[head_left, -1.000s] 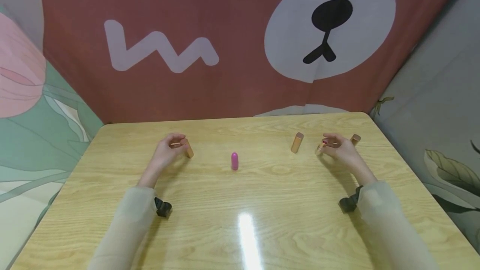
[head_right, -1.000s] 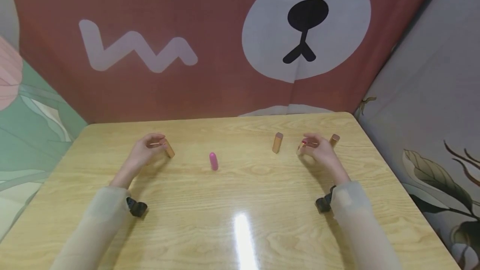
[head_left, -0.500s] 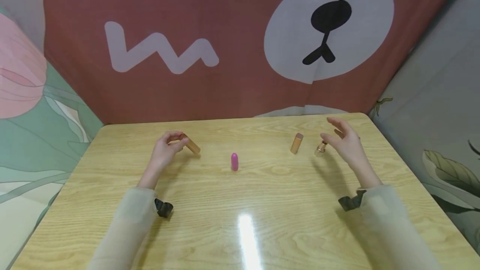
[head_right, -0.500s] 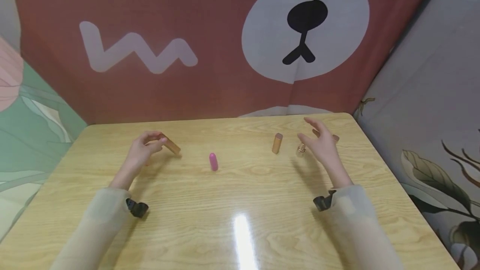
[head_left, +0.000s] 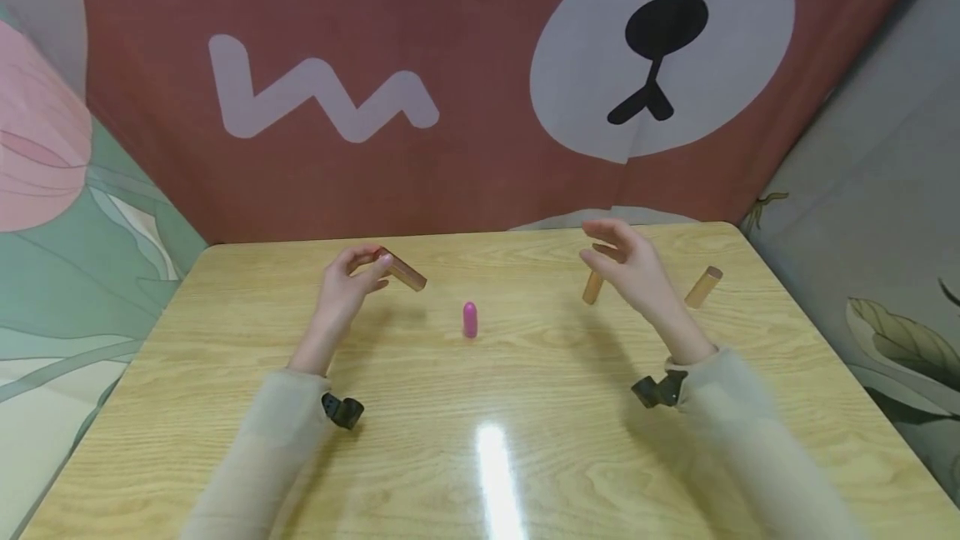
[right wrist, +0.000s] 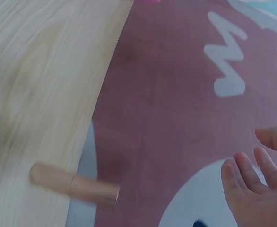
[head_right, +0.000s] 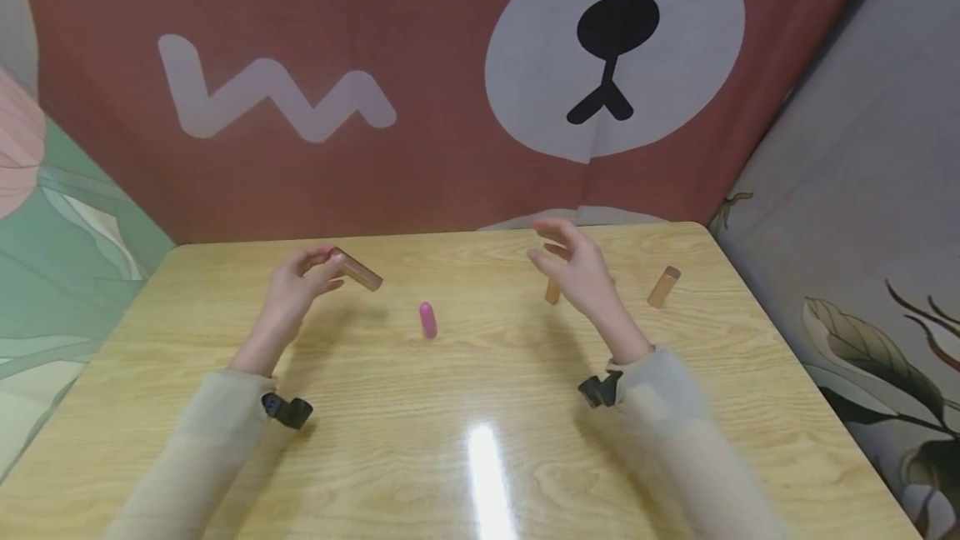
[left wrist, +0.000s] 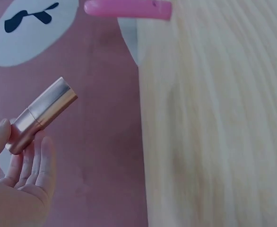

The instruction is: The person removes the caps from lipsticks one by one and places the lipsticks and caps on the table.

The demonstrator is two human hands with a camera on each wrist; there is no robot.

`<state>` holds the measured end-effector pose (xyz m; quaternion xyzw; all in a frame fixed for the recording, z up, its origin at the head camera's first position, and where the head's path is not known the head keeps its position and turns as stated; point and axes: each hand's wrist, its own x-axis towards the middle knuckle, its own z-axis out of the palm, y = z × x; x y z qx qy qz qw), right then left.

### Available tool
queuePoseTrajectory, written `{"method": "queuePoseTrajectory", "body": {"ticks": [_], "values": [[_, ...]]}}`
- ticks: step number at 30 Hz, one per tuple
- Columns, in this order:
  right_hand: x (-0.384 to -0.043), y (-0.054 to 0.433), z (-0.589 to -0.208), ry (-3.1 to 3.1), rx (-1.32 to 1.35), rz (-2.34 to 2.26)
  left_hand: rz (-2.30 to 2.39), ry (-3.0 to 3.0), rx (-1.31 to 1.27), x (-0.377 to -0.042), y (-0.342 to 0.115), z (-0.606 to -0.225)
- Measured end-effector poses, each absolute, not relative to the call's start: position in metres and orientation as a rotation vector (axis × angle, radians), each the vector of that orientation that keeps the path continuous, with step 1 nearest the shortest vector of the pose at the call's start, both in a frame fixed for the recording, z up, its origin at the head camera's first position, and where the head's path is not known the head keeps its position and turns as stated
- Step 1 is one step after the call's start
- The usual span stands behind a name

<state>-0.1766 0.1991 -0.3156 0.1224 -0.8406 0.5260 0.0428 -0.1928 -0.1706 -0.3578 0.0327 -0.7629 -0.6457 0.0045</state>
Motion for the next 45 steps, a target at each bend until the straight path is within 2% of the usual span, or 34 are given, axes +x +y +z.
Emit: {"method": "queuePoseTrajectory", "body": {"ticks": [22, 45], "values": [[-0.189, 0.112, -0.325, -2.609, 0.624, 1.792, -2.217, -2.233, 0.019, -0.191, -0.127, -0.343], [-0.195, 0.093, -0.35, -2.743, 0.667, 1.787, -2.308, -2.241, -0.172, -0.186, -0.097, -0.344]]}}
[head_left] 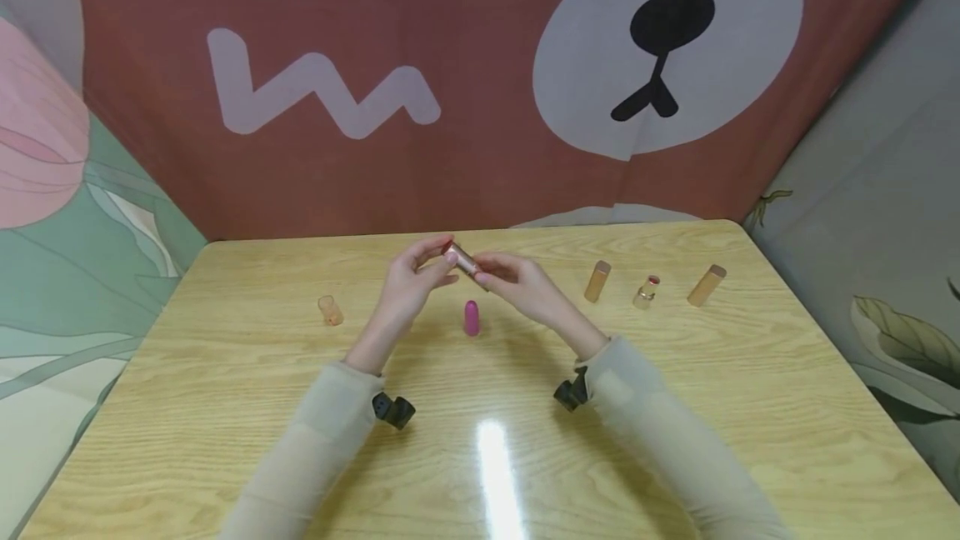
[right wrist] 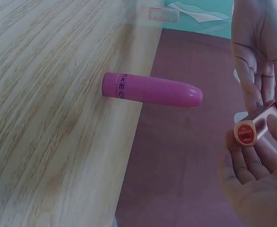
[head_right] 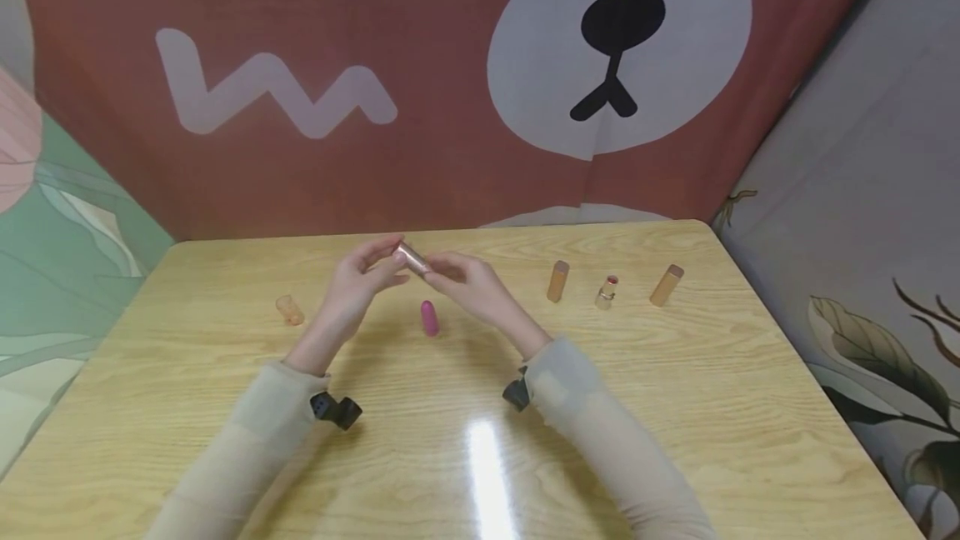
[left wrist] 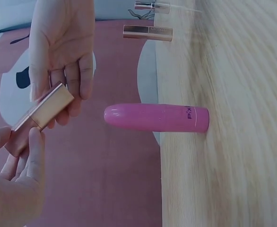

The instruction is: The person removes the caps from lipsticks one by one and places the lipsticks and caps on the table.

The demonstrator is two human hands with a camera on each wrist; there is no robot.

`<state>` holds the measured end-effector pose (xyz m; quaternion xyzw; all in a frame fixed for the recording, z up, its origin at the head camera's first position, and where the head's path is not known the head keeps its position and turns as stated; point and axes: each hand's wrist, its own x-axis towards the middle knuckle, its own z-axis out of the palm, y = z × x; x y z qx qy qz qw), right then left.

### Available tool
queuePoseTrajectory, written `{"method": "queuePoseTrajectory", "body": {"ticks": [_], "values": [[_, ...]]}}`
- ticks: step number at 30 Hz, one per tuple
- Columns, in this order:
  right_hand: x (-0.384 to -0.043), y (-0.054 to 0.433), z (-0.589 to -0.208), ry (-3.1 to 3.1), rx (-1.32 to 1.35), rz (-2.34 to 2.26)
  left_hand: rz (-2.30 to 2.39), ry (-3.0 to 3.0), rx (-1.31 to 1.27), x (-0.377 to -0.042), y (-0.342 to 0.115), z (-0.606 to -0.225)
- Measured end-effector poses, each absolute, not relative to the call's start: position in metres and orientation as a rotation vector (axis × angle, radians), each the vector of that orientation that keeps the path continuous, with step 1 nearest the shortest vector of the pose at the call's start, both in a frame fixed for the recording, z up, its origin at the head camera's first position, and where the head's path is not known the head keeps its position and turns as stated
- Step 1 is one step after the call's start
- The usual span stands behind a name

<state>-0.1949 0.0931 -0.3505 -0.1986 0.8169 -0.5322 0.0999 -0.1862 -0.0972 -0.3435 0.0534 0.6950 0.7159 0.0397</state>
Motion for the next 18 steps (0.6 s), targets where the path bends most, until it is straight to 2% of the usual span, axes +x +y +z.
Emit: {"method": "queuePoseTrajectory", "body": {"ticks": [18], "values": [[-0.1971, 0.0941, -0.354, 2.446, -0.519, -1.592, 2.162, 2.189, 0.095, -0.1856, -0.0898, -0.3414]]}}
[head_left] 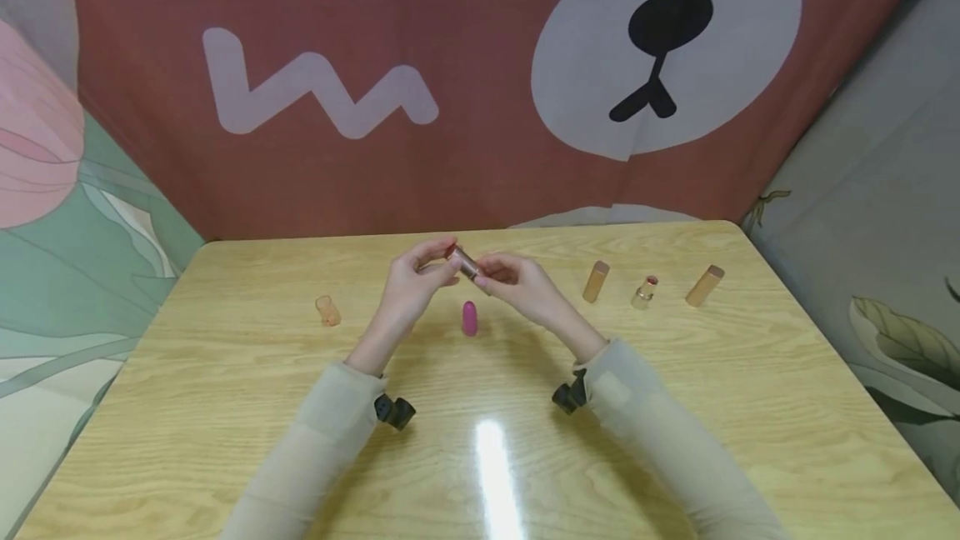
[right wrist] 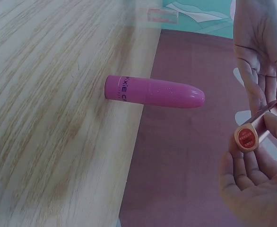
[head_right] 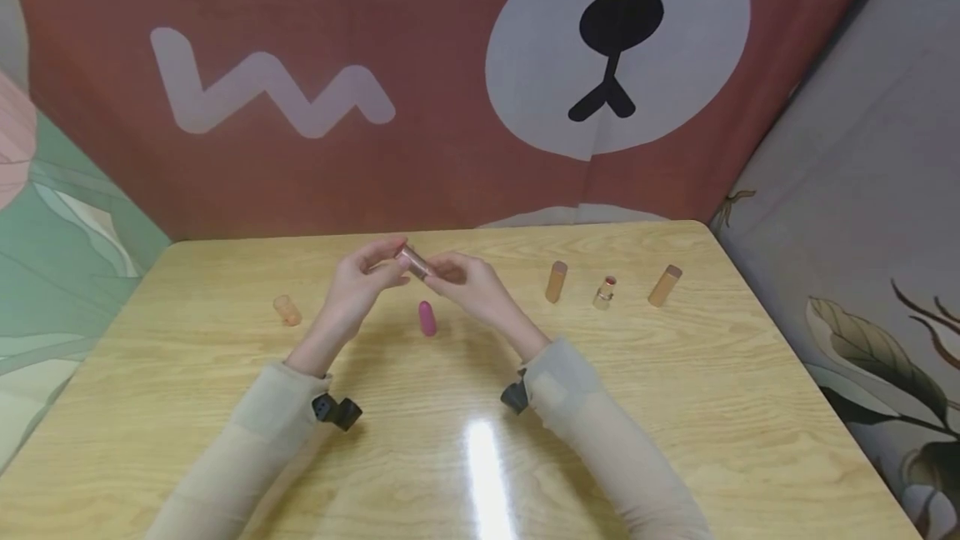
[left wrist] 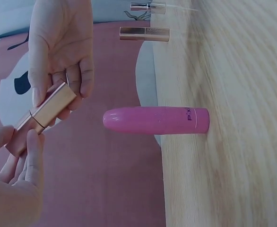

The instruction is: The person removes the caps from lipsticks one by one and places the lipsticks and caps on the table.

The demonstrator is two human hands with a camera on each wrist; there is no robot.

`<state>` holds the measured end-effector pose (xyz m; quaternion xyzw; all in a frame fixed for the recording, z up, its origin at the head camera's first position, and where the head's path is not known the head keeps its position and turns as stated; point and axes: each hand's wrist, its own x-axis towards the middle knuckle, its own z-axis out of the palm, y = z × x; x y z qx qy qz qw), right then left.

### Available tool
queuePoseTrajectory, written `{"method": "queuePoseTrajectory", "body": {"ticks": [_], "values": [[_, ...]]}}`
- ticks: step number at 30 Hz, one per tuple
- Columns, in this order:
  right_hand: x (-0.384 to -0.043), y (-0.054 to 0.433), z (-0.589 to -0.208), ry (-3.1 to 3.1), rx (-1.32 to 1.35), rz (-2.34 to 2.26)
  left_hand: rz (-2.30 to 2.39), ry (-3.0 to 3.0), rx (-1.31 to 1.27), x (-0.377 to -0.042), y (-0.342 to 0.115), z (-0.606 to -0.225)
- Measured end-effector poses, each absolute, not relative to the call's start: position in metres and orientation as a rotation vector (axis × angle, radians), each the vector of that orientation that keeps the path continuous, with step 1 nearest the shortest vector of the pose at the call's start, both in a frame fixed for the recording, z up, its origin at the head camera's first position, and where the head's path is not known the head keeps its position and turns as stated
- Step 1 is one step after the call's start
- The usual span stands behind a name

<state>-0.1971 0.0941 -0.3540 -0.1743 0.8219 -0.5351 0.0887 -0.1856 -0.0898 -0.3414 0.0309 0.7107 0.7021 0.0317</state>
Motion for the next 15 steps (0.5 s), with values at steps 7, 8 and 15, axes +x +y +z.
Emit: {"method": "queuePoseTrajectory", "body": {"ticks": [7, 8, 15], "values": [[-0.1988, 0.0961, -0.3558, 2.516, -0.484, -1.581, 2.137, 2.221, 0.028, -0.1867, -0.093, -0.3407], [-0.1995, 0.097, -0.3556, 2.524, -0.475, -1.572, 2.143, 2.219, 0.024, -0.1869, -0.0937, -0.34], [-0.2008, 0.1031, -0.3535, 2.547, -0.469, -1.535, 2.189, 2.217, 0.017, -0.189, -0.0962, -0.3373]]}}
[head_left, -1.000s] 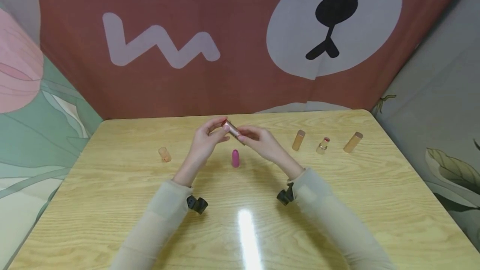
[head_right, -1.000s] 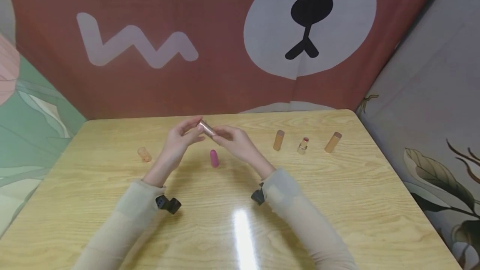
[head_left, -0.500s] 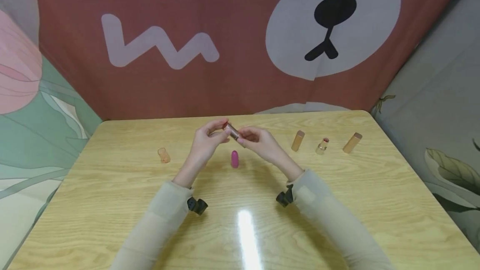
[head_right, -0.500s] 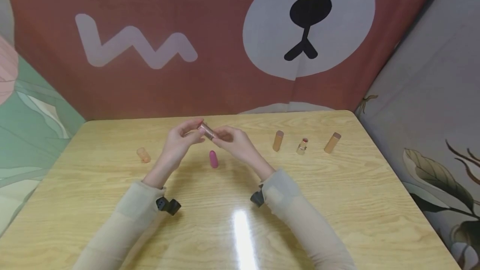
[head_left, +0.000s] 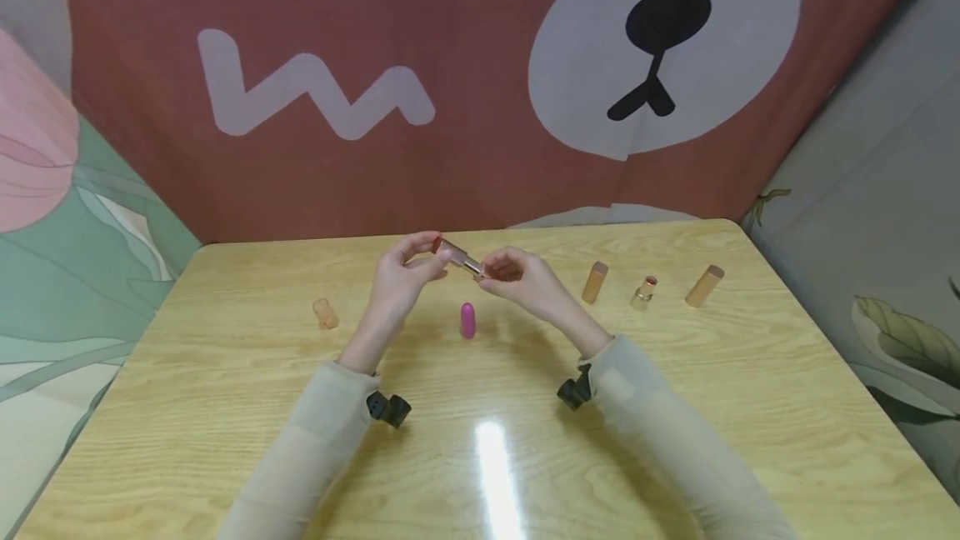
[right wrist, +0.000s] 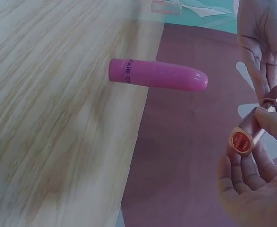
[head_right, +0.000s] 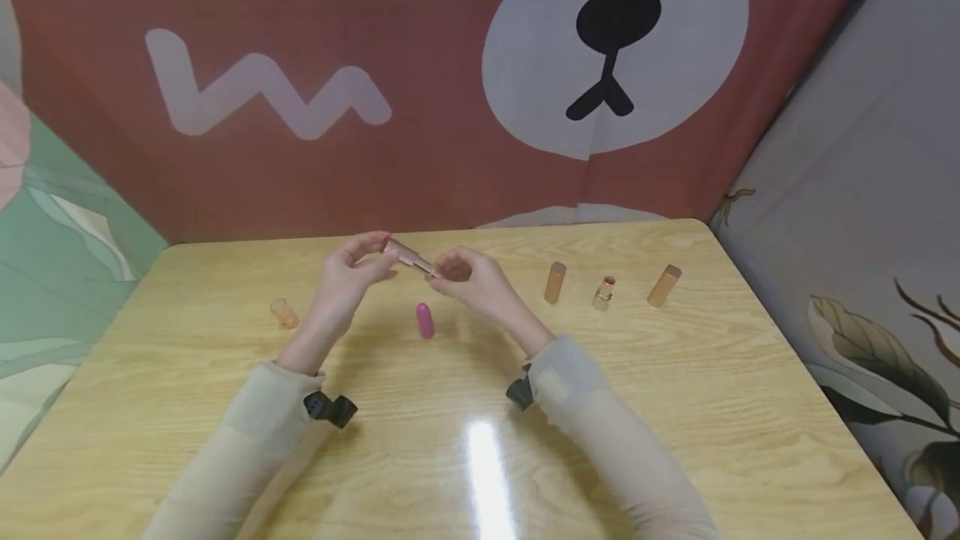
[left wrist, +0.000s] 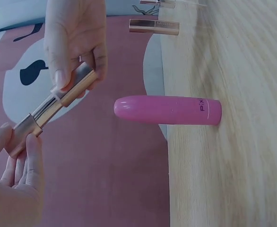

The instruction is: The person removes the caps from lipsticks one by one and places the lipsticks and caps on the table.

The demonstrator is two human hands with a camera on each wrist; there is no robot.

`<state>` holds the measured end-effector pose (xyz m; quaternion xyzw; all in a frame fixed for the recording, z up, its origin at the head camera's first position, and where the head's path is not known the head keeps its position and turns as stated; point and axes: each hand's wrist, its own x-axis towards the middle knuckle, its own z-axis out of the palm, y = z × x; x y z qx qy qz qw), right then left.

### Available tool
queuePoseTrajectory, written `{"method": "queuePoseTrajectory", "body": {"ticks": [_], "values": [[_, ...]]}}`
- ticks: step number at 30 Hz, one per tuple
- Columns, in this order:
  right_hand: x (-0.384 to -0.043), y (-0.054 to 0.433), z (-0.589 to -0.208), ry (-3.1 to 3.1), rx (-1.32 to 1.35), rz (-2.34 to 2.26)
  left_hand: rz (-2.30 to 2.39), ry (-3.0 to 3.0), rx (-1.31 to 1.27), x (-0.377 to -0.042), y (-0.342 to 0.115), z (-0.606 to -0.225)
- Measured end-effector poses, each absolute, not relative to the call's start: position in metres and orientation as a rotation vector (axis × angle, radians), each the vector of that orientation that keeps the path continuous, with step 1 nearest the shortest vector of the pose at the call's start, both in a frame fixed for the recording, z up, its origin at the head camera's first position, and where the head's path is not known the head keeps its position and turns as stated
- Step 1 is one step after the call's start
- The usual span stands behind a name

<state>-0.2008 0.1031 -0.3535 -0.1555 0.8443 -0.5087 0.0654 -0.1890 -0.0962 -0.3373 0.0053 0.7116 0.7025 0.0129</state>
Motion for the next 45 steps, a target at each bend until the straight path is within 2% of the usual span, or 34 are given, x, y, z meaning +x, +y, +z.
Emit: {"method": "queuePoseTrajectory", "body": {"ticks": [36, 45], "values": [[-0.201, 0.117, -0.357, 2.464, -0.34, -1.652, 2.137, 2.245, -0.014, -0.193, -0.123, -0.351], [-0.199, 0.122, -0.355, 2.445, -0.348, -1.652, 2.003, 2.301, 0.018, -0.191, -0.137, -0.358]]}}
